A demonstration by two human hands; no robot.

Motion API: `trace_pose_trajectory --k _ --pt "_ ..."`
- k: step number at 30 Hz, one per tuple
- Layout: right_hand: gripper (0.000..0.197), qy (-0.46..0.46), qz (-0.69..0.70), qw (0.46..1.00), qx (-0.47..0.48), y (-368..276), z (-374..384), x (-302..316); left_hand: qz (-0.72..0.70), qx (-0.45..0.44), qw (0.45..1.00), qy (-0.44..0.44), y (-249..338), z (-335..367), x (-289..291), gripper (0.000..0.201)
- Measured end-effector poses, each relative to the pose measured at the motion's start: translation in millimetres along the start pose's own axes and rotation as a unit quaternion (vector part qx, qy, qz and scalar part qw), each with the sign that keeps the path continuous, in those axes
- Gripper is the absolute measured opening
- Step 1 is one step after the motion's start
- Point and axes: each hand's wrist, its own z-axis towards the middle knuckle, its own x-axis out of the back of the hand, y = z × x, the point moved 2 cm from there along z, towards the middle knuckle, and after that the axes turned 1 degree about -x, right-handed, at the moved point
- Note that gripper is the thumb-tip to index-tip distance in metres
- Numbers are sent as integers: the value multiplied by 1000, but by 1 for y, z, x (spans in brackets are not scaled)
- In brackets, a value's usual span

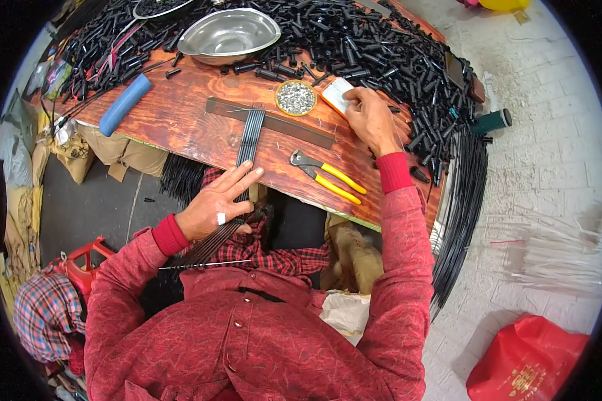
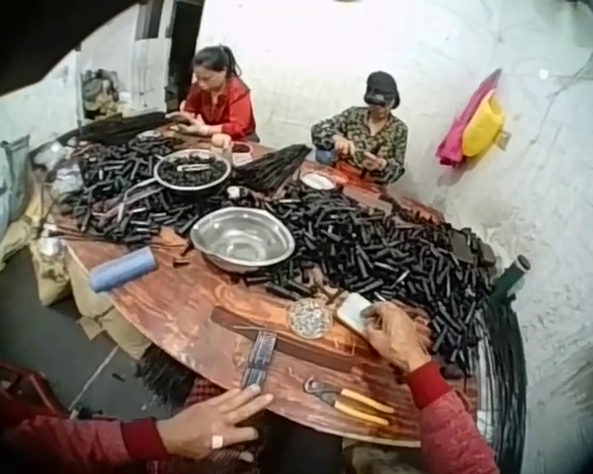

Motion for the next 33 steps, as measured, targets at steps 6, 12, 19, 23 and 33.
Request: trace_pose_trajectory --k 6,12,19,23,33 --pt "26 -106 125 984 68 -67 -5 -29 -28 0 999 15 1 0 2 37" --pt "29 -80 63 982 159 -85 0 -49 -25 2 1000 16 -1 -1 0 37" --pt "29 -75 30 981 179 -85 5 -61 -42 12 999 10 -1 -1 1 36" --pt "28 -74 36 982 173 -86 7 -64 -45 10 999 12 -1 -2 0 37" --pt "26 -78 39 981 173 -87 7 -65 -46 13 999 20 -1 -1 0 40"
